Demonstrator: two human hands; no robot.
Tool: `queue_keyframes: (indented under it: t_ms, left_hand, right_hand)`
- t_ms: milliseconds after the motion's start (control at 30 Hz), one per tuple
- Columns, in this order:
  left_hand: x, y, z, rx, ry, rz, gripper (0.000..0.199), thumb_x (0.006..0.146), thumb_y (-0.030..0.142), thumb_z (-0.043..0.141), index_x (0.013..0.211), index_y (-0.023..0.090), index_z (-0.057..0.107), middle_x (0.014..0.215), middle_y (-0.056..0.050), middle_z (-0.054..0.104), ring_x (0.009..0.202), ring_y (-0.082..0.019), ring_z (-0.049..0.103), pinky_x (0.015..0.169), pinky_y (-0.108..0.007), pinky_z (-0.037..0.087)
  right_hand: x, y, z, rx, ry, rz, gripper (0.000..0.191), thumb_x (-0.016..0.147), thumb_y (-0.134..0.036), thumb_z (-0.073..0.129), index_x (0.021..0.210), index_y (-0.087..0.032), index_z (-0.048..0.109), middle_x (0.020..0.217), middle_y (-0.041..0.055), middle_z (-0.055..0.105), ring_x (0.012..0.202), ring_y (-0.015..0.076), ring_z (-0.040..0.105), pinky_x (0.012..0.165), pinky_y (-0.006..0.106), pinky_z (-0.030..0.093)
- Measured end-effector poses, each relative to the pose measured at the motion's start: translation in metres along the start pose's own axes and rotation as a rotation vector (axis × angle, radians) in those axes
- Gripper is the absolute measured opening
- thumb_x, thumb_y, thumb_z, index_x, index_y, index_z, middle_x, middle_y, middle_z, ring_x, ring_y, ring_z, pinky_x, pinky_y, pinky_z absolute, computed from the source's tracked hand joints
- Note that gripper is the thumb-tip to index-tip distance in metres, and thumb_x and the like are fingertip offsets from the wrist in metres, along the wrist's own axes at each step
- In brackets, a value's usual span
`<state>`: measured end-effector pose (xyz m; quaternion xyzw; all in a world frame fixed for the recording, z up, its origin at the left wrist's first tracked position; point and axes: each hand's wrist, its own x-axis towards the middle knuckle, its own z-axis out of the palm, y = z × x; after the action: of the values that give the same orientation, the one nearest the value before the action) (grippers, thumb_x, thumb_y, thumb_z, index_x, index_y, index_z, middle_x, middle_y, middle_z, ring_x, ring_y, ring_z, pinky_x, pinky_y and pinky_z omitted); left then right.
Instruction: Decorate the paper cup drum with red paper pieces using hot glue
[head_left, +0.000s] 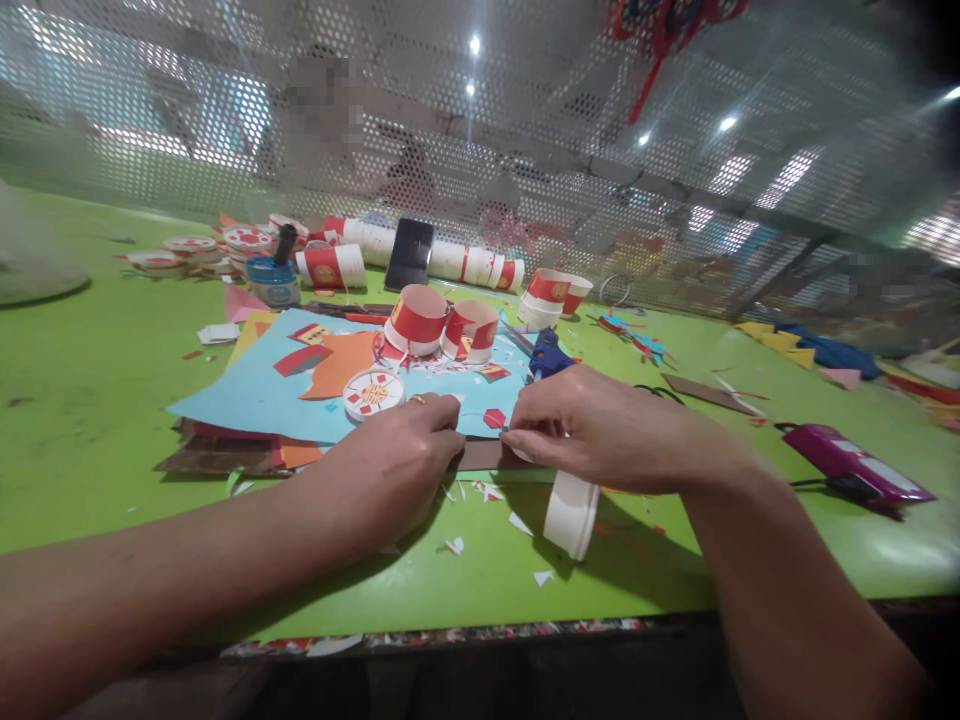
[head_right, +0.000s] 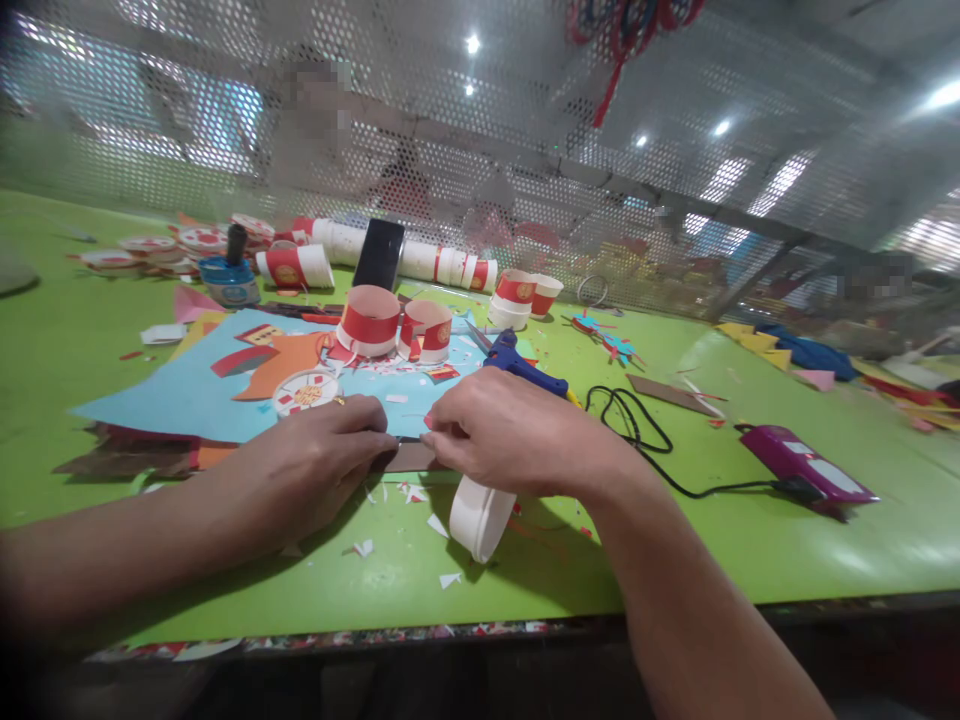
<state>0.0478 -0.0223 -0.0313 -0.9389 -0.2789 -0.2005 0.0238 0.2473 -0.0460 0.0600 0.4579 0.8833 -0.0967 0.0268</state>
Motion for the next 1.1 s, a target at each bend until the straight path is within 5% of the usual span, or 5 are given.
queue_keyframes:
  t_ms: [433, 700, 1100]
  left_hand:
    - [0.001, 0.000, -0.004, -0.055, -0.029, -0.016, 0.025, 0.089, 0.009, 0.050, 0.073, 0.013, 0.069, 0.078, -0.005, 0.056, 0.066, -0.015, 0.053, 0.061, -0.028, 0.042]
    - [0.003, 0.002, -0.005, -0.102, -0.025, -0.052, 0.026, 0.089, 0.011, 0.049, 0.079, 0.013, 0.073, 0.078, -0.007, 0.060, 0.066, -0.016, 0.056, 0.060, -0.028, 0.043]
    - [0.005, -0.003, 0.000, 0.038, -0.050, -0.018, 0.026, 0.087, 0.010, 0.051, 0.071, 0.014, 0.071, 0.070, -0.004, 0.055, 0.057, -0.014, 0.048, 0.053, -0.027, 0.035]
  right_hand:
    - [0.001, 0.001, 0.002, -0.018, 0.051, -0.026, 0.030, 0.089, -0.019, 0.048, 0.059, -0.015, 0.054, 0.055, -0.0034, 0.044, 0.053, 0.0081, 0.036, 0.053, 0.027, 0.024]
    - [0.005, 0.001, 0.002, 0.077, 0.075, -0.048, 0.022, 0.087, -0.016, 0.052, 0.077, -0.013, 0.071, 0.069, 0.0031, 0.065, 0.061, 0.0110, 0.051, 0.057, 0.026, 0.031]
    - [0.012, -0.006, 0.003, 0.084, 0.112, -0.068, 0.023, 0.089, -0.021, 0.054, 0.074, -0.012, 0.070, 0.069, 0.0038, 0.066, 0.061, 0.0109, 0.051, 0.058, 0.026, 0.031]
